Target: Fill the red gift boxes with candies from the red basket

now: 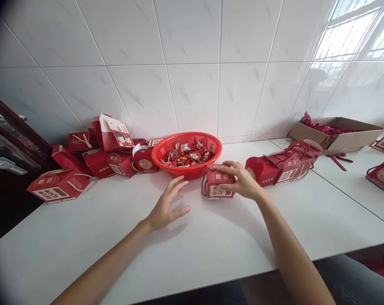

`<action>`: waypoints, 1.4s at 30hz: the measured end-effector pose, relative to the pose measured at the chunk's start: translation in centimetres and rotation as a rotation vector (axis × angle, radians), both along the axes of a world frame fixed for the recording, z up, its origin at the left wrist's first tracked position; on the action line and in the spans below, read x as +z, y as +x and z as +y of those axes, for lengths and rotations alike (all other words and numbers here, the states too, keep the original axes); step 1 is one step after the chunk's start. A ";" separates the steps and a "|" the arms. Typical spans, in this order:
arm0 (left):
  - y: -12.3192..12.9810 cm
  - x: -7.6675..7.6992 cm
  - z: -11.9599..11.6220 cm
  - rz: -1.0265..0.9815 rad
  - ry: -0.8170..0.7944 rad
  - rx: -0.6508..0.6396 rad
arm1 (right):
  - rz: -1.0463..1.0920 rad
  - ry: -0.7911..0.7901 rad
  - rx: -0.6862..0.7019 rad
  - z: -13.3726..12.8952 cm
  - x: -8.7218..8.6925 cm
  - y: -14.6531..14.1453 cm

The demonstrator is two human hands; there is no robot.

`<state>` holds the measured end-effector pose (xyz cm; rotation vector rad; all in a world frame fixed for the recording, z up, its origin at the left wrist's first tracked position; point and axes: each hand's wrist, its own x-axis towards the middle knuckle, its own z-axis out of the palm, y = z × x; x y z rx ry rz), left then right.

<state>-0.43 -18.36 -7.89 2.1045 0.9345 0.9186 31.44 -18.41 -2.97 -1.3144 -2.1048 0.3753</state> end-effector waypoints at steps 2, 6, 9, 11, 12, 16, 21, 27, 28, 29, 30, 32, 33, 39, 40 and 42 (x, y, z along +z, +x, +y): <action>0.0 0.0 0.0 -0.030 -0.040 0.018 | -0.054 -0.003 -0.084 0.2 0.6 2.2; 0.0 -0.1 0.0 -0.047 -0.068 0.034 | -0.238 -0.068 -0.124 0.6 1.3 4.9; 0.1 -0.2 0.0 -0.048 -0.065 0.025 | -0.339 -0.081 -0.122 0.9 1.3 5.3; 0.1 -0.3 0.0 -0.049 -0.054 0.022 | -0.374 -0.057 -0.111 1.1 1.1 5.2; 0.1 -0.4 0.0 -0.050 -0.051 0.020 | -0.388 -0.044 -0.107 1.1 1.0 5.2; 0.2 -0.5 0.0 -0.057 -0.048 0.016 | -0.459 0.038 -0.153 1.0 0.6 4.7; 0.5 -0.6 0.0 -0.047 -0.053 0.007 | -0.547 0.261 -0.270 0.4 0.3 1.2; 0.7 -0.7 -0.1 -0.042 -0.058 0.006 | -0.910 0.130 -0.137 0.3 -1.3 -5.8; 0.6 -0.6 -0.2 -0.044 -0.058 0.007 | -0.932 0.100 -0.151 0.5 -1.7 -6.3; 0.6 -0.6 -0.2 -0.047 -0.058 0.009 | -0.947 0.076 -0.172 0.8 -2.0 -6.6; 0.5 -0.6 -0.2 -0.049 -0.059 0.011 | -0.952 0.062 -0.199 1.1 -2.3 -6.7; 0.5 -0.6 -0.3 -0.053 -0.067 0.014 | -0.953 0.051 -0.252 1.9 -2.8 -6.4; 0.5 -0.6 -0.3 -0.055 -0.074 0.013 | -0.953 0.048 -0.275 2.2 -3.0 -6.1; 0.4 -0.5 -0.3 -0.046 -0.072 0.004 | -0.921 0.087 -0.374 3.8 -4.3 -3.8; 0.4 -0.5 -0.3 -0.043 -0.069 0.006 | -0.911 0.102 -0.388 3.9 -4.5 -3.3; 0.4 -0.5 -0.3 -0.041 -0.065 0.008 | -0.887 0.141 -0.412 4.0 -4.9 -2.1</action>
